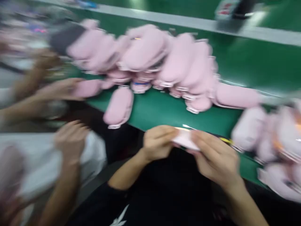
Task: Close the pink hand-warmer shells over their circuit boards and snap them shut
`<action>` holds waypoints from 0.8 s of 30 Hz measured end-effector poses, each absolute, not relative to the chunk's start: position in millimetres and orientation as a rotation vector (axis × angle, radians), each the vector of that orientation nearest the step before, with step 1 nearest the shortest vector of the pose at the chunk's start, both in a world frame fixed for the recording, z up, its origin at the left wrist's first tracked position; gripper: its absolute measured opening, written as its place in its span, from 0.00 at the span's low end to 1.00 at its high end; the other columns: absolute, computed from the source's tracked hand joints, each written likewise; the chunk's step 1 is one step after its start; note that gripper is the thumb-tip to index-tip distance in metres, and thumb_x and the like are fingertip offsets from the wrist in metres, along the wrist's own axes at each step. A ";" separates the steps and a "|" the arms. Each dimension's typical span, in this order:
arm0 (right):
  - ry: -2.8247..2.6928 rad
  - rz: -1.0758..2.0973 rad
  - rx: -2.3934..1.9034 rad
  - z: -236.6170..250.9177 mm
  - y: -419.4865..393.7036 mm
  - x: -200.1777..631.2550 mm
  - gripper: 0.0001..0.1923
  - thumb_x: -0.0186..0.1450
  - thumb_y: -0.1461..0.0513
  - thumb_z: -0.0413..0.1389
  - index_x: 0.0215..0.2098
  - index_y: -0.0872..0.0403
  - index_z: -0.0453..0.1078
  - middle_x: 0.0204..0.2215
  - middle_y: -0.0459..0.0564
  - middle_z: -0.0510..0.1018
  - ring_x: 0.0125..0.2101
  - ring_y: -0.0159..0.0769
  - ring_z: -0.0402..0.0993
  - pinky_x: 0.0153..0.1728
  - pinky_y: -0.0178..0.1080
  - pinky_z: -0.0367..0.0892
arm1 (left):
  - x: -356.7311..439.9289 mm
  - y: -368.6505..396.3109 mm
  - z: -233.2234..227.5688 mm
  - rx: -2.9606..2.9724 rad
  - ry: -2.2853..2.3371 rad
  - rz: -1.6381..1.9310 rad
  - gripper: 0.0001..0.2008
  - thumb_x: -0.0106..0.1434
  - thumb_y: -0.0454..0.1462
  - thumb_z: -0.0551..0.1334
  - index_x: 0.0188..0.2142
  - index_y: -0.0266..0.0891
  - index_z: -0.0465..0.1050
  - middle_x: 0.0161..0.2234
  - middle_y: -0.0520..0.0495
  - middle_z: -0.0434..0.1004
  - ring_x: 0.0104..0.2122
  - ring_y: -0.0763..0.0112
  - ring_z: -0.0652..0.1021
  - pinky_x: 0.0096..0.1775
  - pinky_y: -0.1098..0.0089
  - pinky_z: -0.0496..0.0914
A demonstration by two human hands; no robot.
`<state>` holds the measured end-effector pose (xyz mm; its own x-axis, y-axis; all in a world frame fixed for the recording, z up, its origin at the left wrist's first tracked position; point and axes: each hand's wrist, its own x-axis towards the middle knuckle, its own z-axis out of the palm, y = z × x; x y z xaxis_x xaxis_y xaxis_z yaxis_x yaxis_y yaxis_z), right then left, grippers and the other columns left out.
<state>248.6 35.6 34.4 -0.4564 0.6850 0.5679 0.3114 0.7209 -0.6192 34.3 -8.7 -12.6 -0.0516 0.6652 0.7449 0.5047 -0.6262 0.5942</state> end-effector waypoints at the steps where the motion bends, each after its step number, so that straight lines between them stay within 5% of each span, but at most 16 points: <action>1: -2.122 0.523 -0.683 45.9 34.3 254.9 0.26 0.74 0.60 0.73 0.69 0.39 0.82 0.53 0.50 0.94 0.51 0.48 0.94 0.53 0.47 0.92 | 35.3 -7.9 -15.0 1.946 1.238 1.791 0.12 0.77 0.40 0.74 0.57 0.46 0.86 0.48 0.46 0.94 0.47 0.63 0.93 0.54 0.65 0.88; 4: -2.042 0.623 -0.688 61.2 36.2 257.5 0.37 0.79 0.51 0.69 0.80 0.47 0.67 0.65 0.59 0.88 0.64 0.49 0.89 0.63 0.49 0.88 | 39.8 1.4 -26.3 1.639 1.081 1.817 0.15 0.81 0.43 0.68 0.62 0.43 0.84 0.51 0.38 0.93 0.50 0.57 0.93 0.53 0.60 0.89; 9: -2.246 0.486 -0.704 51.1 37.6 240.9 0.17 0.83 0.63 0.60 0.68 0.53 0.78 0.61 0.57 0.91 0.61 0.39 0.91 0.66 0.39 0.84 | 22.8 -0.8 -22.5 1.569 0.929 1.807 0.40 0.70 0.52 0.79 0.77 0.55 0.72 0.74 0.41 0.80 0.72 0.55 0.81 0.68 0.62 0.82; 15: -2.344 0.300 -0.739 39.9 34.6 208.7 0.11 0.82 0.66 0.59 0.56 0.59 0.83 0.56 0.59 0.92 0.57 0.42 0.92 0.64 0.40 0.84 | 8.4 -6.9 -10.1 1.970 1.204 1.826 0.26 0.67 0.24 0.78 0.57 0.53 0.89 0.53 0.52 0.94 0.47 0.63 0.94 0.54 0.63 0.90; 22: -2.534 0.544 -0.878 34.9 40.7 235.4 0.21 0.83 0.54 0.63 0.70 0.52 0.78 0.66 0.54 0.88 0.65 0.42 0.87 0.72 0.44 0.79 | -9.0 -22.6 -36.4 1.798 1.387 1.886 0.13 0.68 0.29 0.78 0.49 0.46 0.90 0.45 0.52 0.95 0.42 0.62 0.94 0.45 0.66 0.89; 24: -2.400 0.607 -0.984 25.0 35.9 254.2 0.21 0.83 0.55 0.63 0.71 0.52 0.77 0.65 0.56 0.89 0.64 0.42 0.88 0.70 0.44 0.80 | -20.7 -27.5 -32.9 1.812 1.501 1.768 0.15 0.70 0.33 0.77 0.54 0.45 0.89 0.46 0.51 0.95 0.41 0.60 0.93 0.45 0.63 0.89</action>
